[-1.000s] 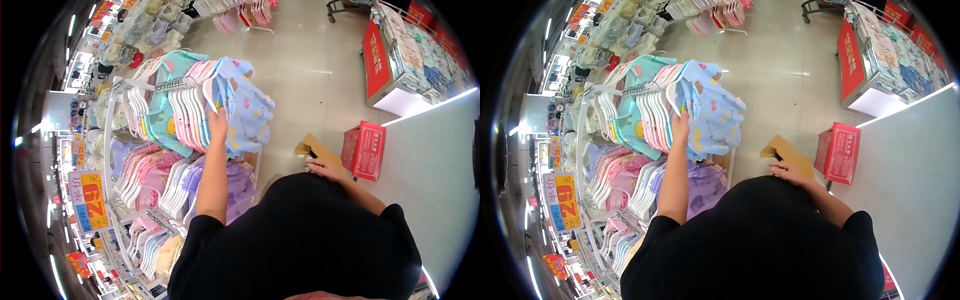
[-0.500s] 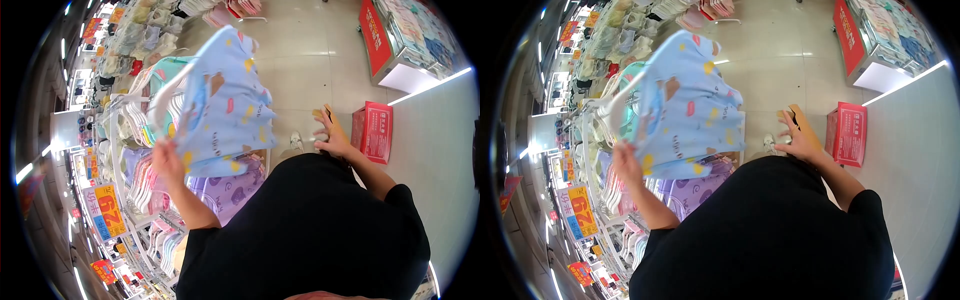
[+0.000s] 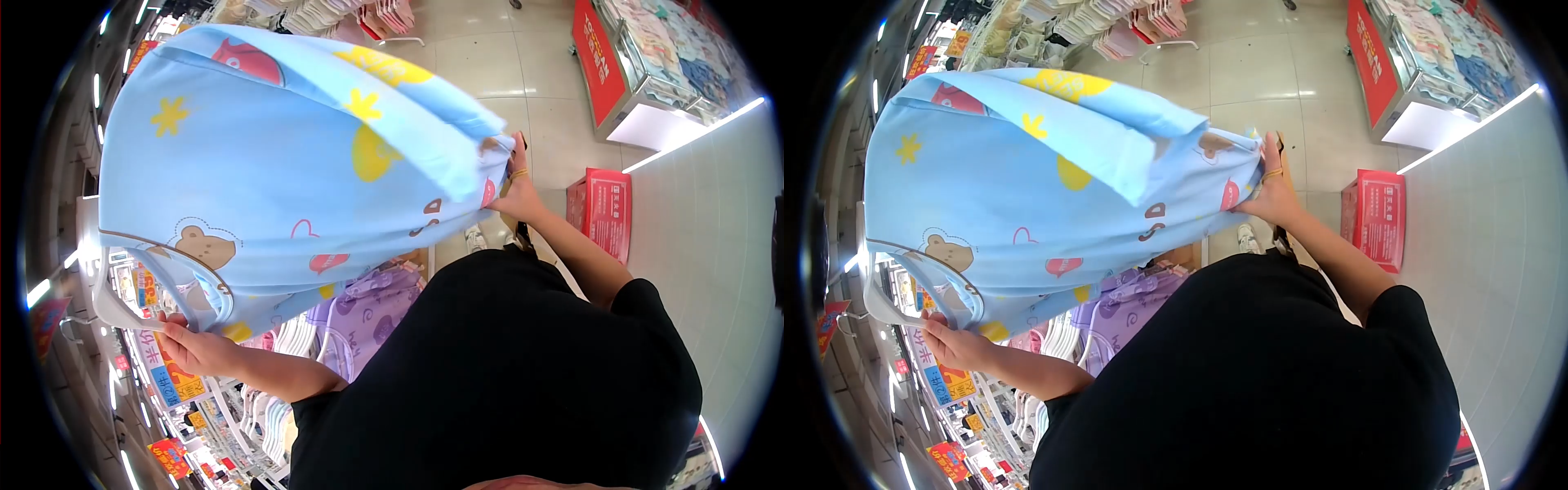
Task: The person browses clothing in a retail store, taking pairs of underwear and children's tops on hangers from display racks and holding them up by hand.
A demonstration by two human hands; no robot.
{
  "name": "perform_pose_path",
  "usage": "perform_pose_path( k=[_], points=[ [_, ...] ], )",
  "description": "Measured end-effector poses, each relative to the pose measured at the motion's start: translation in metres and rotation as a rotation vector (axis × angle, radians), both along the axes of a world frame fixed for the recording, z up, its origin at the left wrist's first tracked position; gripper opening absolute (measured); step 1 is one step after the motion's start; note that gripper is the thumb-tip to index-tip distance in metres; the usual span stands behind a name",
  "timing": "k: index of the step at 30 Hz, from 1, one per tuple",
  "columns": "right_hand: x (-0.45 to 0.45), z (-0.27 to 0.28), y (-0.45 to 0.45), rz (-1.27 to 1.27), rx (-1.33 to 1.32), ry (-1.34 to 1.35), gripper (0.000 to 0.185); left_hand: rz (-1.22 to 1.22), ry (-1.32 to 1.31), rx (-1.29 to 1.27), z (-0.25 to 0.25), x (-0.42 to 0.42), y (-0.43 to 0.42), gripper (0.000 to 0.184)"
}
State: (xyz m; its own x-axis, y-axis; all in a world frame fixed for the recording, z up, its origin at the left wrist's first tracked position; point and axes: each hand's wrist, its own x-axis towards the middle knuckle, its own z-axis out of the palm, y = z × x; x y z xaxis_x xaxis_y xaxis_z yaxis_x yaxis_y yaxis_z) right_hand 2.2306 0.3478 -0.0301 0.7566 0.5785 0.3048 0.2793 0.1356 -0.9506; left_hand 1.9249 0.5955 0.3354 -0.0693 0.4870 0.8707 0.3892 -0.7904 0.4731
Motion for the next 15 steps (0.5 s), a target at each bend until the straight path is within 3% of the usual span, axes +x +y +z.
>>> perform_pose_path(
  k=[2, 3, 5, 7, 10, 11, 12, 14, 15],
  points=[
    [0.001, 0.009, 0.000, 0.051, 0.082, 0.205, 0.143, 0.007, -0.012, -0.022, -0.001, 0.000, -0.005, 0.026],
    [0.003, 0.013, 0.002, 0.018, 0.064, 0.132, 0.140, -0.007, -0.023, -0.034, -0.004, -0.001, -0.005, 0.026],
    [0.007, 0.023, -0.003, 0.204, -0.084, 0.329, 0.137, -0.067, -0.037, -0.049, -0.011, -0.004, -0.002, 0.025],
    [0.003, 0.036, -0.005, 0.294, -0.170, 0.348, 0.110, -0.144, -0.044, -0.050, -0.025, -0.004, 0.007, 0.023],
    [0.001, 0.012, 0.010, 0.197, -0.113, 0.352, 0.066, -0.170, 0.104, -0.175, -0.056, -0.010, 0.020, 0.016],
    [0.005, -0.007, 0.010, 0.150, -0.191, 0.220, 0.047, -0.188, 0.145, -0.360, -0.070, -0.012, 0.019, 0.014],
    [0.011, -0.028, 0.008, 0.096, -0.266, 0.086, 0.031, -0.155, 0.277, -0.361, -0.081, 0.001, 0.011, 0.013],
    [0.014, -0.049, 0.005, 0.073, -0.203, 0.308, 0.022, -0.177, 0.461, -0.399, -0.105, 0.023, 0.004, 0.017],
    [0.016, -0.050, 0.002, 0.084, -0.217, 0.292, 0.022, -0.165, 0.599, -0.370, -0.115, 0.033, 0.001, 0.017]
  ],
)
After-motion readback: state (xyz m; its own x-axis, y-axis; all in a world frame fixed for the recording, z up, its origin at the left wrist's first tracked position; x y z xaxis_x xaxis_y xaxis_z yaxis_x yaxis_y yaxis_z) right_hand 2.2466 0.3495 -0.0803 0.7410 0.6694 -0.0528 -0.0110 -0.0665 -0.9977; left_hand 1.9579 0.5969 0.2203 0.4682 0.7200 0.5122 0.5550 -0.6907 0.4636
